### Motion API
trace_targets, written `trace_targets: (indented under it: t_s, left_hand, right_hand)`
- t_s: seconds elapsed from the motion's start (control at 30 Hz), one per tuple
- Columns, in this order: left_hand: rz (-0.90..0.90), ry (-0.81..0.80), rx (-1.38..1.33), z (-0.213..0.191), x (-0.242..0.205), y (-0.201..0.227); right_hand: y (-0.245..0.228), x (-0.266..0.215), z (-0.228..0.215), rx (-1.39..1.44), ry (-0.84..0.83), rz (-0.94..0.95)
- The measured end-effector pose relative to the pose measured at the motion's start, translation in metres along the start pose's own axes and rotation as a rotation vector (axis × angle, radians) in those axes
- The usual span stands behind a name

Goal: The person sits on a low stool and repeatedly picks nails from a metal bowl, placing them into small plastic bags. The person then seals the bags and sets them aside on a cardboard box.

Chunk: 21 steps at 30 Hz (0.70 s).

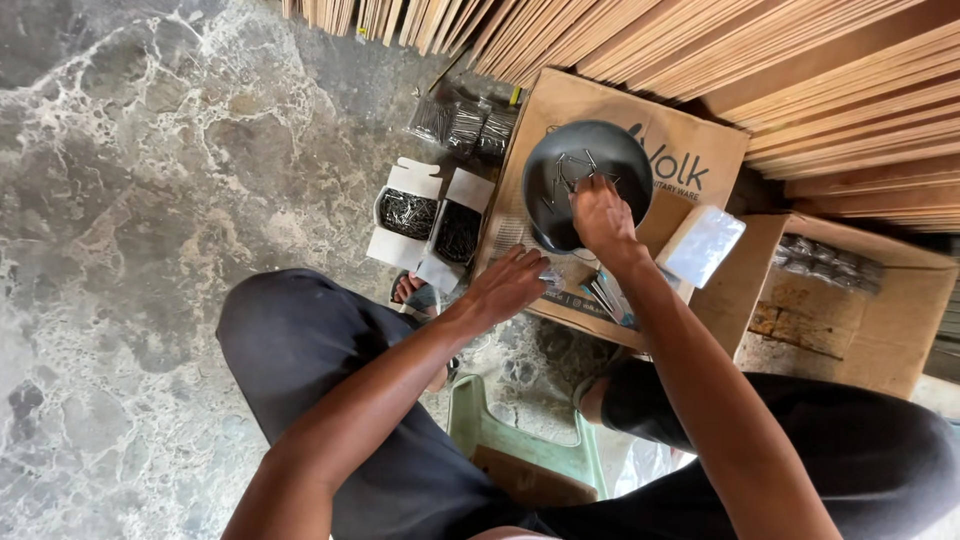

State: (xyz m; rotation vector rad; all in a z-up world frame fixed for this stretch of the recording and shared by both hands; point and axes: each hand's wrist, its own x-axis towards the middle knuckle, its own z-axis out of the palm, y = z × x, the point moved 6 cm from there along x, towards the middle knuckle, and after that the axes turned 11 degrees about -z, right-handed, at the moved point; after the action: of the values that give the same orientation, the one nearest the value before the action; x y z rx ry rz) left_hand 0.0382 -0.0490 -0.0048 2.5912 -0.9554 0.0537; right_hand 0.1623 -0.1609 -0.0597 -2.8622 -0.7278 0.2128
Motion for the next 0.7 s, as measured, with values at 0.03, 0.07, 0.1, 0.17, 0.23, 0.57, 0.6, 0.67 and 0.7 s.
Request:
trace_targets:
  t_s: [0.03,0.07,0.1,0.17,0.23,0.57,0.6,0.67,0.7]
  left_hand:
    - [-0.001,-0.018,0.009,0.0,0.001,-0.002]
    - [-0.002,-0.036,0.018,-0.001,0.003,-0.005]
    - [-0.001,-0.034,0.018,0.001,0.003,-0.004]
    - [0.034,0.019,0.02,0.003,0.002,-0.001]
    - [0.029,0.018,-0.002,-0.028,0.003,0.009]
    - [-0.045,-0.088,0.074,-0.049,0.004,0.013]
    - [-0.04,-0.088,0.074,-0.041,0.002,0.012]
    - [-0.118,-0.129,-0.056,-0.025,0.002,0.003]
    - [-0.116,-0.128,-0.052,-0.018,0.001,0.0]
  right_hand:
    - [0.001,-0.002,-0.003,0.044,0.01,0.001]
    - [0.001,-0.004,-0.006,0.088,0.019,0.002]
    - [0.004,-0.005,-0.008,0.086,0.019,0.002]
    - [0.009,-0.009,-0.012,0.243,0.074,0.005]
    - [0.008,-0.012,-0.024,0.286,0.104,-0.017]
    - [-0.057,-0.092,-0.1,0.746,-0.031,-0.076]
    - [-0.054,-0.094,-0.082,0.745,-0.026,-0.073]
    - [-0.048,-0.096,-0.043,0.728,-0.066,-0.054]
    - [-0.047,-0.097,-0.037,0.728,-0.062,-0.055]
